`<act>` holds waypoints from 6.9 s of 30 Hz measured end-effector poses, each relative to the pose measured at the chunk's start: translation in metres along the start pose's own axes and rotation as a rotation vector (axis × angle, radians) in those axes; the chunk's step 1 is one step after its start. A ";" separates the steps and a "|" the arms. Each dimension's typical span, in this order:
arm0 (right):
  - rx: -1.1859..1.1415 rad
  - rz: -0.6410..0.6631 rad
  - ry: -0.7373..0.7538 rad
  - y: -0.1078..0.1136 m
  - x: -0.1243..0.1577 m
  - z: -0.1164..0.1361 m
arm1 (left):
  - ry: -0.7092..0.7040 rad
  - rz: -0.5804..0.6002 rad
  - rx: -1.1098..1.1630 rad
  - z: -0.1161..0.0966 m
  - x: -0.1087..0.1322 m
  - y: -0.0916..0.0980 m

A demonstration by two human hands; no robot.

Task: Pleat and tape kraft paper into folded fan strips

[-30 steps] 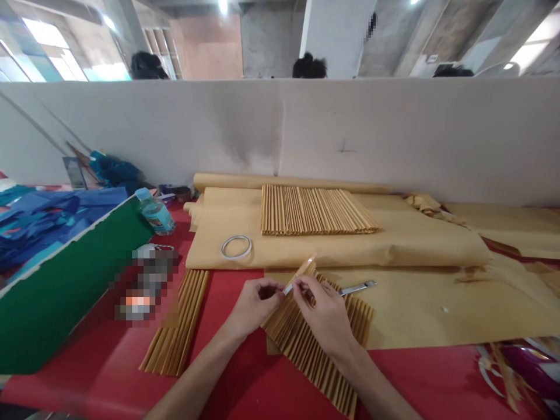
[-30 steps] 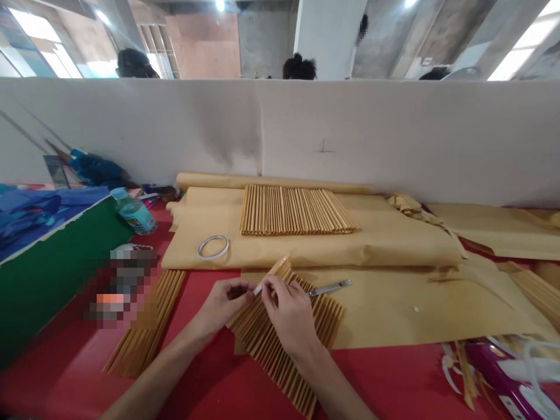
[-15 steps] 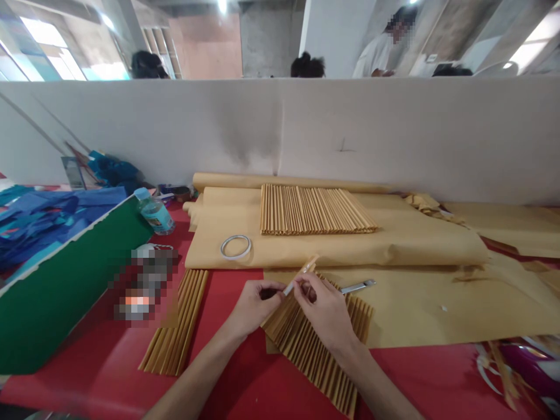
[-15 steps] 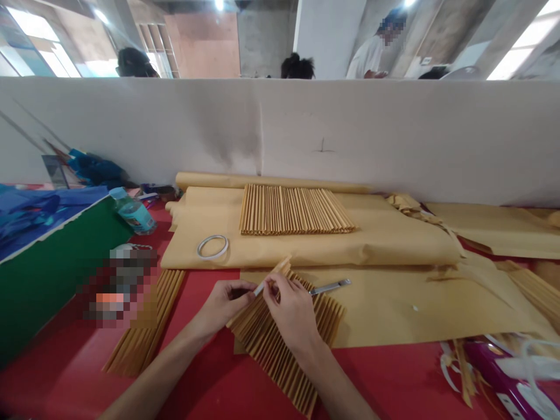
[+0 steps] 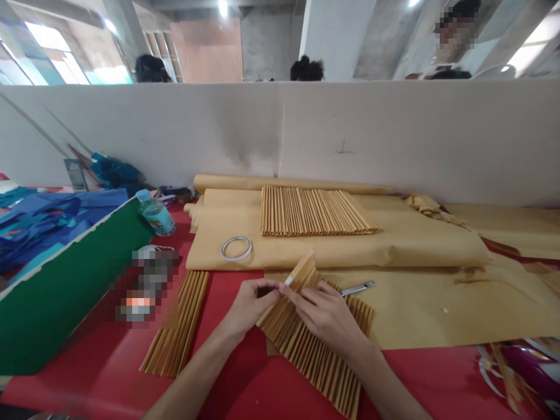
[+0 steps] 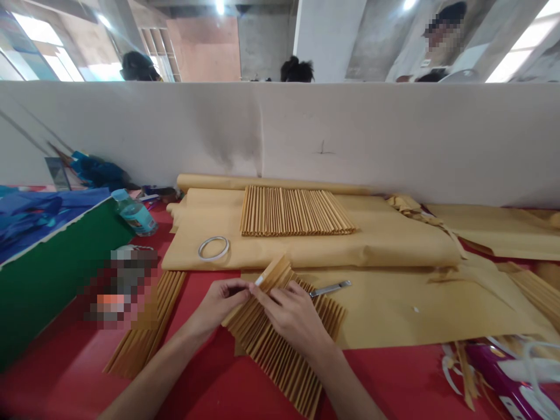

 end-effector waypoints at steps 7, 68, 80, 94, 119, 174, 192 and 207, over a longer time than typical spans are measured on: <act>0.108 -0.008 -0.029 0.002 0.002 -0.008 | 0.038 -0.011 0.072 0.002 -0.001 0.003; -0.306 -0.149 -0.462 0.031 0.019 -0.040 | 0.094 -0.028 -0.134 -0.008 0.006 0.016; 0.095 -0.139 -0.179 0.012 -0.006 0.007 | -0.031 -0.035 -0.118 -0.016 0.003 0.015; 0.197 -0.121 -0.182 0.008 -0.004 0.008 | -0.061 -0.039 -0.049 -0.017 0.004 0.013; 0.200 -0.146 -0.214 0.007 -0.002 0.002 | -0.044 -0.051 -0.011 -0.013 0.003 0.011; 0.084 -0.192 -0.292 0.009 0.004 -0.006 | -0.079 -0.029 -0.023 -0.017 0.004 0.009; 0.105 -0.160 -0.242 0.009 0.002 0.000 | -0.108 -0.023 -0.029 -0.018 0.004 0.010; 0.100 -0.150 -0.213 0.009 0.001 0.001 | -0.105 -0.026 -0.042 -0.017 0.004 0.009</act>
Point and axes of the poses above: each hand's wrist, its own x-axis away from the middle knuckle, its own y-axis out of the back of the hand, z = x × y, the point moved 4 cm from there along -x, towards the middle knuckle, and after that the axes turned 7 degrees about -x, right-handed, at the moved point
